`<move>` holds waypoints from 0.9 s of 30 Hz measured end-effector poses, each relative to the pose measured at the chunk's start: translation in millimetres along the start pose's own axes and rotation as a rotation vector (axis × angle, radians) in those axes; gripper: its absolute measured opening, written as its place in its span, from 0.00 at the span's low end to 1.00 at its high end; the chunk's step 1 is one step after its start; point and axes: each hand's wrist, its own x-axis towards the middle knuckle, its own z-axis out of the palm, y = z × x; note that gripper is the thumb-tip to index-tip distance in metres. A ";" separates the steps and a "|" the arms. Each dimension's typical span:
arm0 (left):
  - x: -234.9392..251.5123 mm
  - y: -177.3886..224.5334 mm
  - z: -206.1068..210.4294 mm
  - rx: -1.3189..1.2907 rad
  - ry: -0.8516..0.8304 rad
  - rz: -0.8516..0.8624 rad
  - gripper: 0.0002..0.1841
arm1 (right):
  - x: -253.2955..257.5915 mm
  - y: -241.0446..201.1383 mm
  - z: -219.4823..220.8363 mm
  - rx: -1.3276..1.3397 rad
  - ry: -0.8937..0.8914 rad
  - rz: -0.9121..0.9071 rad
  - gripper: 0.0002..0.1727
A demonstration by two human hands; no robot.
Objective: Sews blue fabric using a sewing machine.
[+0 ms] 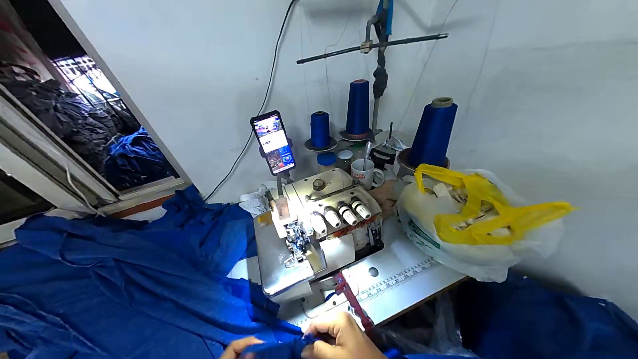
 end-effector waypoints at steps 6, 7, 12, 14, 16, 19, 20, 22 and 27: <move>104.5 7.8 0.5 0.673 -0.024 0.379 0.13 | 19.9 11.7 23.0 -0.070 0.249 -0.392 0.11; 119.2 0.3 5.2 0.731 -0.022 0.415 0.13 | 26.3 15.7 23.5 -0.151 0.274 -0.409 0.14; 154.0 -21.2 26.8 0.905 -0.017 0.479 0.10 | 39.1 17.4 18.0 -0.506 0.407 -0.175 0.25; 154.6 -23.2 36.4 0.923 0.015 0.414 0.10 | 36.1 13.0 12.2 -0.559 0.403 -0.100 0.27; 156.5 -22.9 45.1 0.919 0.054 0.363 0.12 | 34.3 7.2 9.7 -0.581 0.394 -0.046 0.27; 165.7 -19.5 55.4 0.879 0.068 0.298 0.17 | 37.6 2.2 10.3 -0.613 0.429 -0.005 0.26; 169.9 -17.2 57.6 0.879 0.060 0.276 0.18 | 39.6 1.2 10.2 -0.627 0.444 0.000 0.26; 177.2 -11.4 61.9 0.903 0.037 0.211 0.21 | 43.6 0.4 10.2 -0.649 0.469 0.007 0.26; 189.8 -16.6 63.4 0.919 0.022 0.213 0.26 | 51.3 3.2 13.4 -0.697 0.537 0.005 0.25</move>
